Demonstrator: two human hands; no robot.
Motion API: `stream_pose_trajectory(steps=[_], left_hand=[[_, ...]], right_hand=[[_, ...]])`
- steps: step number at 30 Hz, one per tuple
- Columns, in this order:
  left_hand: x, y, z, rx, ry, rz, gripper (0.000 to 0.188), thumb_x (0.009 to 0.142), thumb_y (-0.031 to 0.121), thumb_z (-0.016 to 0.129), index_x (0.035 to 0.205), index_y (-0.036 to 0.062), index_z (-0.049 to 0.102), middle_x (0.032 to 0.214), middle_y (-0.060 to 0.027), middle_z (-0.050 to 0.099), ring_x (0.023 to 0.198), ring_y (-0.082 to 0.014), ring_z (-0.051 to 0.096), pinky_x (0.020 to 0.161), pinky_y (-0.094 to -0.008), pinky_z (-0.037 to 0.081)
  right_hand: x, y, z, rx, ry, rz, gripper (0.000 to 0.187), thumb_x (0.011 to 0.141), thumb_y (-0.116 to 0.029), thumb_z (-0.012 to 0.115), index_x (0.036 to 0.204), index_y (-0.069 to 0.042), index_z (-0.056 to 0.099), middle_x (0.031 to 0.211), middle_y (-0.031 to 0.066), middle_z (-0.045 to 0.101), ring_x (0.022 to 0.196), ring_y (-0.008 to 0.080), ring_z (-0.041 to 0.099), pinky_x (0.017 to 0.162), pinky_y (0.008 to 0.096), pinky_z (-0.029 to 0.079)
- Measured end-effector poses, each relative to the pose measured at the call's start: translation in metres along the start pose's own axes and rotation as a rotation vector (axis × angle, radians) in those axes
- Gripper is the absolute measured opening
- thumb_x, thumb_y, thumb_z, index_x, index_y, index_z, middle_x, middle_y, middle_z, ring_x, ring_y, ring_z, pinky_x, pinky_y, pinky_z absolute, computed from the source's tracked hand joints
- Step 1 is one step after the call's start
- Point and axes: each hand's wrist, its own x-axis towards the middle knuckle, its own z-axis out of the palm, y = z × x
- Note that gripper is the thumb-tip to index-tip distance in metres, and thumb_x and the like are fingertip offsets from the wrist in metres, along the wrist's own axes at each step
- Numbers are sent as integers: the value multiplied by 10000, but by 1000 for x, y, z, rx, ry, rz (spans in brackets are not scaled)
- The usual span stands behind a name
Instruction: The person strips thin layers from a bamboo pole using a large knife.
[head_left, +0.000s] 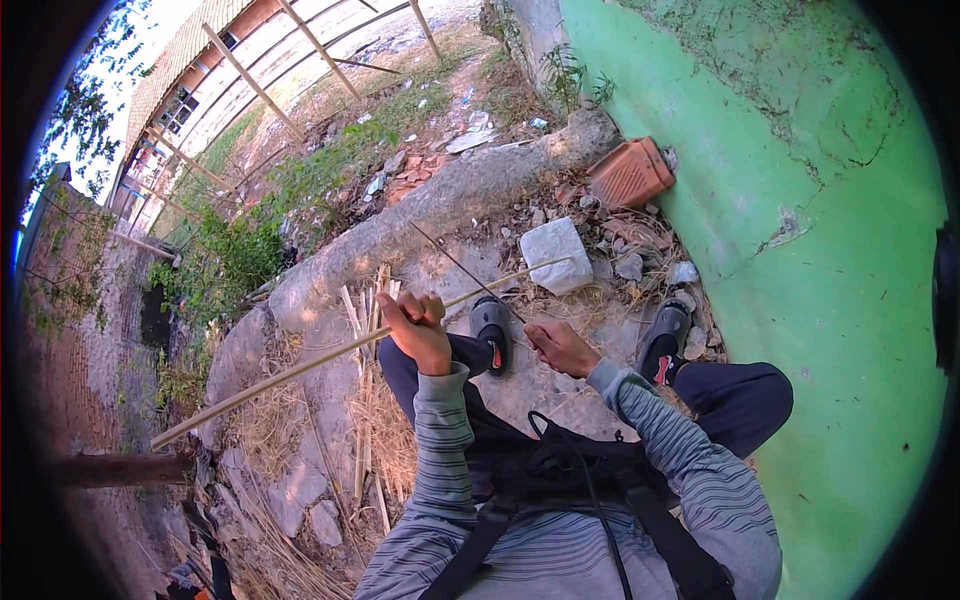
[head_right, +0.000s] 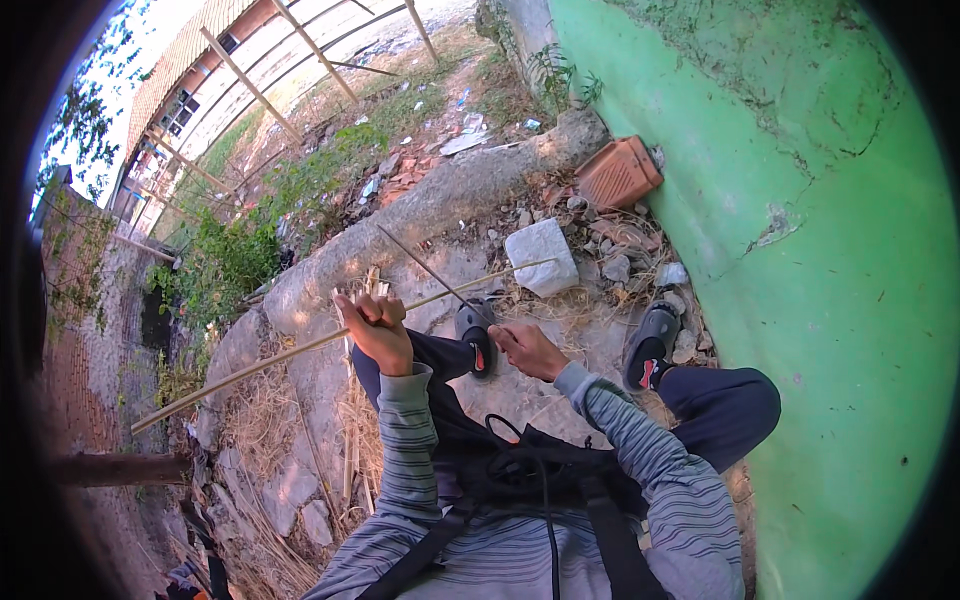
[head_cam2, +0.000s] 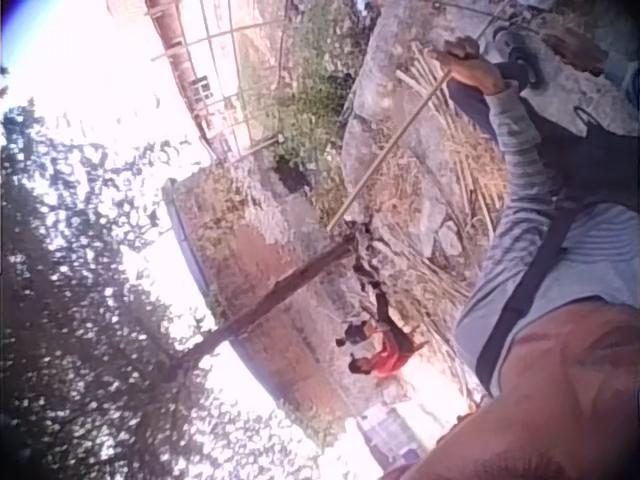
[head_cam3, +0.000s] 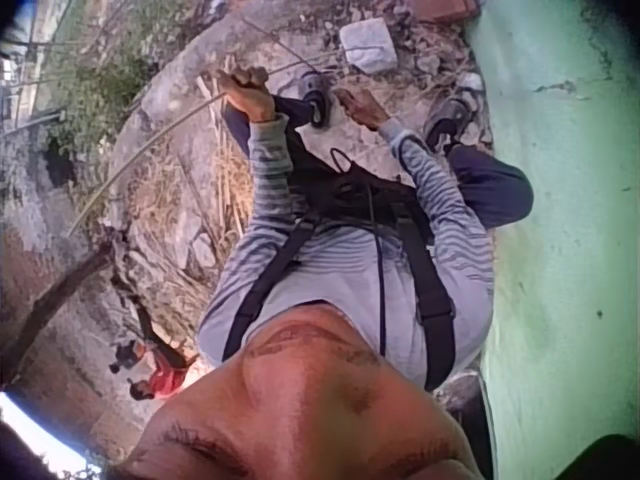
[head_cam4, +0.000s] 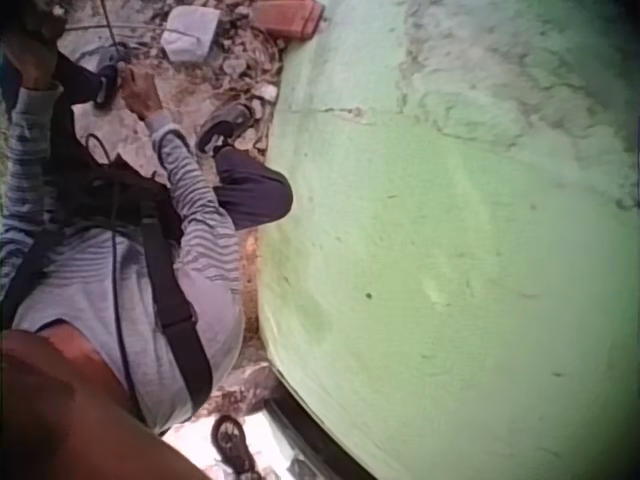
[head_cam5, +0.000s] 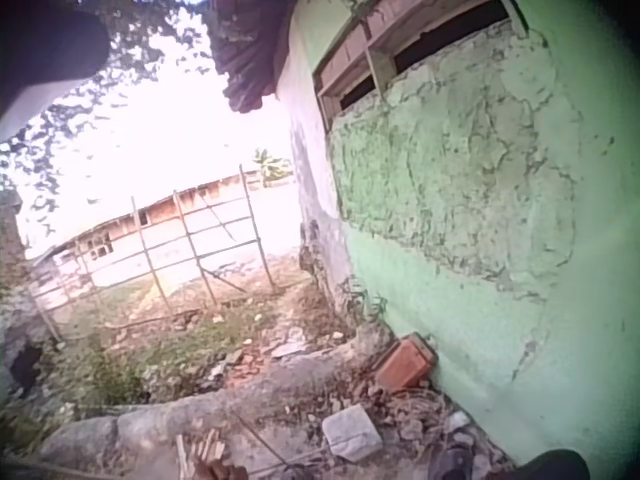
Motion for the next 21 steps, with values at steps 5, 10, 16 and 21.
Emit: stream_pose_trajectory(steps=[5,10,16,21], left_hand=[[-1,0,-3,8,-38,5,615,1129,477,431,653,155,212,562,37,160,442,-96,156,442,-321,141],[-5,-6,-3,-11,49,7,606,1138,445,419,651,153,207,563,35,163,441,-97,155,439,-317,143],[-4,1,-9,7,-38,21,593,1142,421,416,657,157,200,564,32,177,443,-103,163,439,-318,161],[-1,1,-13,-28,80,-26,560,1145,380,403,661,166,221,557,33,185,452,-107,162,453,-320,179]], right_hand=[[7,26,-8,22,79,88,588,1091,-545,464,799,-40,540,578,4,493,433,80,462,412,291,368],[8,39,-12,-13,131,204,588,1088,-546,461,803,-38,543,589,14,505,455,78,480,424,277,373],[15,12,8,-27,-6,-12,653,1075,-583,457,795,-3,566,650,56,554,587,137,567,569,345,452],[24,24,21,-178,88,-147,680,1068,-607,455,830,12,607,627,94,557,583,197,574,580,370,455]])
